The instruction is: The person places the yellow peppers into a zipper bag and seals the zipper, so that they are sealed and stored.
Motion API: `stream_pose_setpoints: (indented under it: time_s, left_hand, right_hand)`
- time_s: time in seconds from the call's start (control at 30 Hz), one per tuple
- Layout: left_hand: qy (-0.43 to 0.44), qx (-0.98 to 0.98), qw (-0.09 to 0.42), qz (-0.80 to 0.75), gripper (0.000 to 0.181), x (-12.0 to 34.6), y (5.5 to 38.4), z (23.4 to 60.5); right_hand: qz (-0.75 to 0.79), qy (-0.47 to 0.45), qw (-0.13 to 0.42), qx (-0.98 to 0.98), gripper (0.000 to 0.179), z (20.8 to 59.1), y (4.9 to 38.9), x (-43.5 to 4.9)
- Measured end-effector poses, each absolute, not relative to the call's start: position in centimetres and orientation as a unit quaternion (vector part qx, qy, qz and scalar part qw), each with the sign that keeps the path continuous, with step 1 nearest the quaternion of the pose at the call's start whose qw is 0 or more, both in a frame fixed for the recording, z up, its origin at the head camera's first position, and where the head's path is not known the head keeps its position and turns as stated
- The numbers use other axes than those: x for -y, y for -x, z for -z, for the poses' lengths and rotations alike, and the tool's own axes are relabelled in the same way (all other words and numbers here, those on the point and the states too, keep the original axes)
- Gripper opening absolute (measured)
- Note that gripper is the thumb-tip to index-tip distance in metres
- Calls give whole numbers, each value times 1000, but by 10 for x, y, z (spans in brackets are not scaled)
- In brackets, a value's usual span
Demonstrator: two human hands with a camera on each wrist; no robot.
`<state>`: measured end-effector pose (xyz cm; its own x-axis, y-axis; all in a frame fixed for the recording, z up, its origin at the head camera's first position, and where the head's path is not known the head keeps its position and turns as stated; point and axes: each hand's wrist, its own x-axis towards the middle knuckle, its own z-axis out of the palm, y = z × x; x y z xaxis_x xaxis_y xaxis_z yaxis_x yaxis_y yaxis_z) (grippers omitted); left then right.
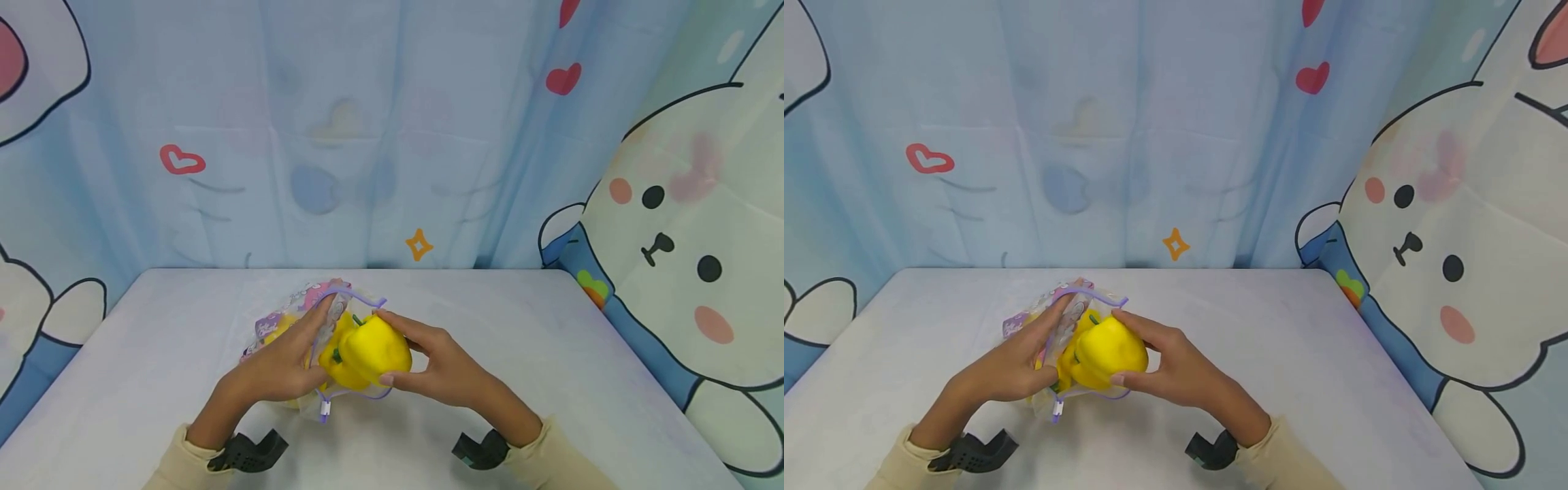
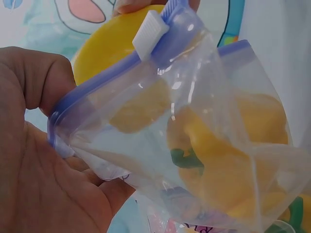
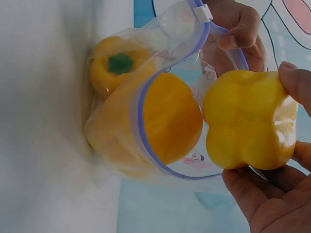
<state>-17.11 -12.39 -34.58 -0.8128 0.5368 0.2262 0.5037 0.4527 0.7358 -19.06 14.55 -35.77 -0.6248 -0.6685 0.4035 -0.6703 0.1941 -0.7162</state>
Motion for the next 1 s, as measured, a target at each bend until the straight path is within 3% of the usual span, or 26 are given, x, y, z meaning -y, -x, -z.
stream_pose_setpoints:
  time_s: [1.0]
  left_hand:
    - [-346,-861,-22,-373,93,122,168,348]
  right_hand:
    - [-465,-443,27,766,77,367,196,-127]
